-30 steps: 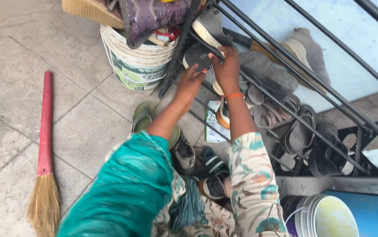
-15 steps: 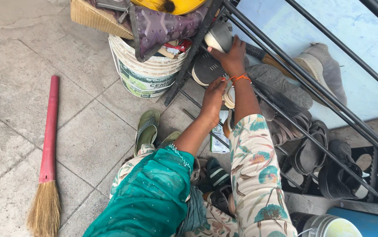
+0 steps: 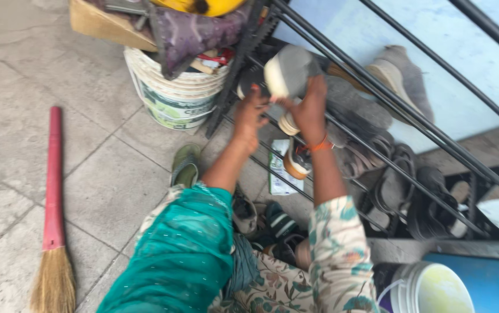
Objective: The person sits on the floor and organizes a shoe rack by removing various shoes, including sandals, sneakers, and slippers, from the shelves. They place the shoes on the floor, inspect them, and then return them to the rack in a more orderly fashion.
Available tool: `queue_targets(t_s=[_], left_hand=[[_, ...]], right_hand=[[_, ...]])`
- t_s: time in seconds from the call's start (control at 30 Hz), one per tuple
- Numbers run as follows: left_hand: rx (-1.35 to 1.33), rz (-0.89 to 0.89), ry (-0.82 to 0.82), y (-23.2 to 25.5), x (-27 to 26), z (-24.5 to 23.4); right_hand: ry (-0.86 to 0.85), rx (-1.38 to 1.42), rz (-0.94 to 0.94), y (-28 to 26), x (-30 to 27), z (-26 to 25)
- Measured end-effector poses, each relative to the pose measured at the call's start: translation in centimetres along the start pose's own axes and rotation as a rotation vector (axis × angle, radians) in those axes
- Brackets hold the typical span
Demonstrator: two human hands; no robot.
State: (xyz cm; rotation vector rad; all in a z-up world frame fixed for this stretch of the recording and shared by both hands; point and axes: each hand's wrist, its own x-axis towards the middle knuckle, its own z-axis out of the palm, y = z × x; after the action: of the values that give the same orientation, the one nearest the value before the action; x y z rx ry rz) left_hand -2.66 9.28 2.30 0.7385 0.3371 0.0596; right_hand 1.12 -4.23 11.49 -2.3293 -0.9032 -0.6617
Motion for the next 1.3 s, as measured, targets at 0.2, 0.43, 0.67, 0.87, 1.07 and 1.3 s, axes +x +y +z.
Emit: queue_targets(t_s=[0.2, 0.43, 0.67, 0.87, 1.07, 1.3], left_hand=[[0.22, 0.126, -0.176, 1.6, -1.6, -2.1], [0.637, 0.027, -0.177, 2.0, -4.7, -5.1], [1.425, 0.145, -0.043, 3.2, -4.4, -13.0], [1.36, 0.165, -0.009, 3.2, -5.3, -15.0], [1.49, 0.124, -0.081, 3.0, -4.9, -13.7], [1.051, -0.076, -0.234, -0.3, -2.2, -8.7]], right_hand=[[-0.171, -0.127, -0.12, -6.0, -8.0, -2.3], [-0.169, -0.119, -0.183, -9.2, -14.9, -1.3], [-0.466, 0.042, -0.284, -13.9, -20.6, 2.3], [-0.672, 0.138, -0.194, -12.9, -22.3, 10.4], [-0.652, 0.097, -0.251, -8.2, -24.3, 19.9], [-0.432, 0.18, 0.092, -3.9, -25.7, 22.1]])
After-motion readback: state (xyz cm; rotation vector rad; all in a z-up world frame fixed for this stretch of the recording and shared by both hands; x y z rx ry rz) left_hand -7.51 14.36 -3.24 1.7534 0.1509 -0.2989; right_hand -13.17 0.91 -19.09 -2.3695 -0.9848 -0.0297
